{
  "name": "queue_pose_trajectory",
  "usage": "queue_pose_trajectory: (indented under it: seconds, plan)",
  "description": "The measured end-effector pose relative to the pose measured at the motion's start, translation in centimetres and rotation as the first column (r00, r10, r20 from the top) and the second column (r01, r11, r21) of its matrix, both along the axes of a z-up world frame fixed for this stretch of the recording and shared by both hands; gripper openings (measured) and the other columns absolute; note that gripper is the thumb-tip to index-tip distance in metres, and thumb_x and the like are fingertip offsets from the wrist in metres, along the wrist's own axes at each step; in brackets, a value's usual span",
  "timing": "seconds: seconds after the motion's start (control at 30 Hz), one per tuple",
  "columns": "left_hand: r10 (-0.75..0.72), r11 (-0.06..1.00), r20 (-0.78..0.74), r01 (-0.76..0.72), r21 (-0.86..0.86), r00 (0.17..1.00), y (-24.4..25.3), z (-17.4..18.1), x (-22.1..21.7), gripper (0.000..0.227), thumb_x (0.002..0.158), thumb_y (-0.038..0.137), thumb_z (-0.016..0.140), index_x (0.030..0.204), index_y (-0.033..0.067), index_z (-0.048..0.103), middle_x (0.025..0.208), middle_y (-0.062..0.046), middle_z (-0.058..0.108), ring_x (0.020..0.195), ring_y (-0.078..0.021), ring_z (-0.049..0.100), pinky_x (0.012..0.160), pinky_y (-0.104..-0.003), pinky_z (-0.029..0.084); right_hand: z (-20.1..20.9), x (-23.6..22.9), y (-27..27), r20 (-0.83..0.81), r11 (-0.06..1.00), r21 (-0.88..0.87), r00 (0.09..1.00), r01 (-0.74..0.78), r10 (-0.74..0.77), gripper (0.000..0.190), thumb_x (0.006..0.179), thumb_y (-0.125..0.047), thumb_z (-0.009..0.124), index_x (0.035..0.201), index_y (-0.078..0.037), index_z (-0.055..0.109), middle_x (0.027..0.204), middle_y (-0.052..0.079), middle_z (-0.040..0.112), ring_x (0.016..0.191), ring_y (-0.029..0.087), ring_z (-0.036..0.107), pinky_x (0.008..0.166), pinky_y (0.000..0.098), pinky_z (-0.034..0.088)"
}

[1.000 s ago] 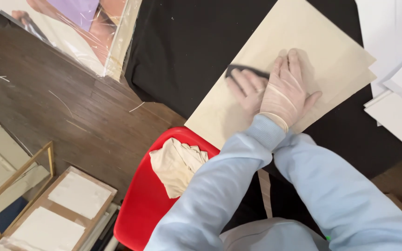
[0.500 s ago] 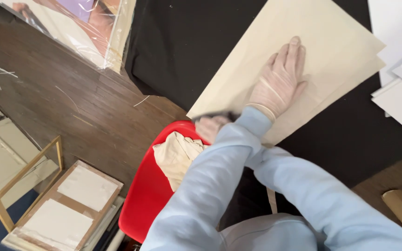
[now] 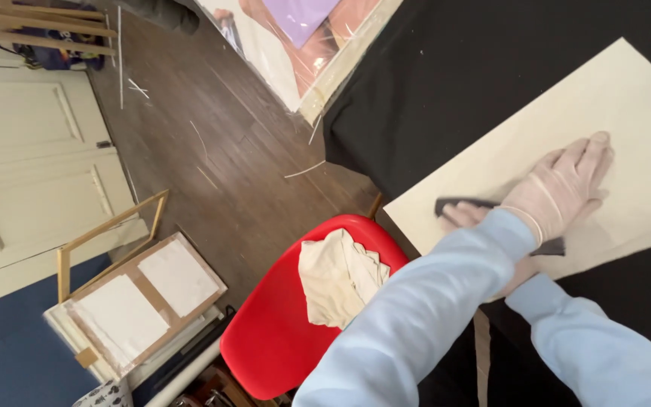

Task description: Applying mounting paper and protective layers to art prints using a smoothing cloth.

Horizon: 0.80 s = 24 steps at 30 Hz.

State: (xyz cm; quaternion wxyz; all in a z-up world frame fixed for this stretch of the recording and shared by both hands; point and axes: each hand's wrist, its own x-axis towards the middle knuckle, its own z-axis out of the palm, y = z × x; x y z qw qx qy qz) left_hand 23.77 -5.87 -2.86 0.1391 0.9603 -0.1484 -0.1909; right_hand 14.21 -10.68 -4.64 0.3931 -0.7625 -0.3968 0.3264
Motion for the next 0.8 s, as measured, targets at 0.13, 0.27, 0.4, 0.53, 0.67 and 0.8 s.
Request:
queue_pose_trajectory:
  seconds: [0.13, 0.27, 0.4, 0.53, 0.67, 0.8]
  plan:
    - [-0.027, 0.998, 0.066, 0.023, 0.062, 0.997, -0.6, -0.8, 0.1, 0.076, 0.092, 0.048, 0.056, 0.150, 0.0036, 0.036, 0.161, -0.014, 0.036, 0.143, -0.0223, 0.046, 0.116, -0.033, 0.047, -5.8, -8.2, -4.0, -0.257, 0.998, -0.026, 0.964, 0.055, -0.060, 0.054, 0.097, -0.030, 0.052, 0.147, -0.009, 0.048, 0.153, 0.011, 0.049, 0.144, 0.025, 0.040, 0.119, 0.0358, 0.029]
    - [-0.001, 1.000, 0.063, 0.002, -0.016, 0.998, -0.2, -0.6, -0.4, 0.067, 0.099, 0.043, 0.054, 0.151, 0.0045, 0.040, 0.161, -0.011, 0.038, 0.142, -0.0192, 0.049, 0.116, -0.031, 0.049, -7.0, -13.0, -5.9, -0.485, 0.978, -0.199, 0.873, -0.054, -0.051, 0.042, 0.098, -0.029, 0.053, 0.138, -0.013, 0.057, 0.149, 0.005, 0.060, 0.144, 0.020, 0.050, 0.121, 0.0319, 0.035]
    - [-0.039, 0.998, 0.154, 0.030, 0.063, 0.987, 0.4, -0.9, -0.2, 0.058, 0.104, 0.037, 0.052, 0.152, 0.0066, 0.044, 0.163, -0.008, 0.040, 0.142, -0.0180, 0.050, 0.115, -0.030, 0.050, 2.0, -7.1, -5.1, 0.012, 0.970, 0.012, 0.970, -0.243, 0.242, 0.049, 0.093, -0.025, 0.057, 0.138, -0.006, 0.053, 0.148, 0.020, 0.050, 0.141, 0.033, 0.041, 0.118, 0.0435, 0.027]
    - [-0.091, 0.988, 0.232, 0.058, 0.144, 0.968, 0.0, -0.5, -1.0, 0.059, 0.100, 0.037, 0.052, 0.151, 0.0063, 0.045, 0.160, -0.010, 0.041, 0.140, -0.0203, 0.051, 0.111, -0.030, 0.051, 2.4, -2.2, -7.4, 0.068, 0.990, -0.029, 0.988, -0.135, 0.137, 0.039, 0.088, -0.017, 0.058, 0.123, -0.002, 0.065, 0.128, 0.019, 0.063, 0.124, 0.039, 0.053, 0.107, 0.0470, 0.041]
    - [-0.127, 0.976, 0.203, 0.087, 0.198, 0.971, 0.1, -0.4, -0.4, 0.059, 0.100, 0.035, 0.053, 0.151, 0.0066, 0.044, 0.161, -0.010, 0.040, 0.141, -0.0188, 0.051, 0.111, -0.029, 0.050, -1.1, -1.4, -8.2, 0.385, 0.894, -0.425, 0.866, -0.140, 0.319, 0.031, 0.084, -0.015, 0.056, 0.111, -0.010, 0.071, 0.116, 0.010, 0.067, 0.105, 0.035, 0.060, 0.095, 0.0467, 0.048]
    - [-0.031, 0.999, 0.173, 0.024, 0.039, 0.985, 0.2, -0.5, -0.9, 0.057, 0.102, 0.034, 0.054, 0.151, 0.0058, 0.044, 0.160, -0.010, 0.041, 0.140, -0.0197, 0.052, 0.112, -0.030, 0.051, -1.8, -9.0, -9.1, 0.392, 0.987, -0.150, 0.913, -0.057, 0.112, 0.031, 0.077, -0.016, 0.057, 0.105, -0.014, 0.070, 0.110, 0.010, 0.067, 0.116, 0.034, 0.059, 0.101, 0.0471, 0.047]
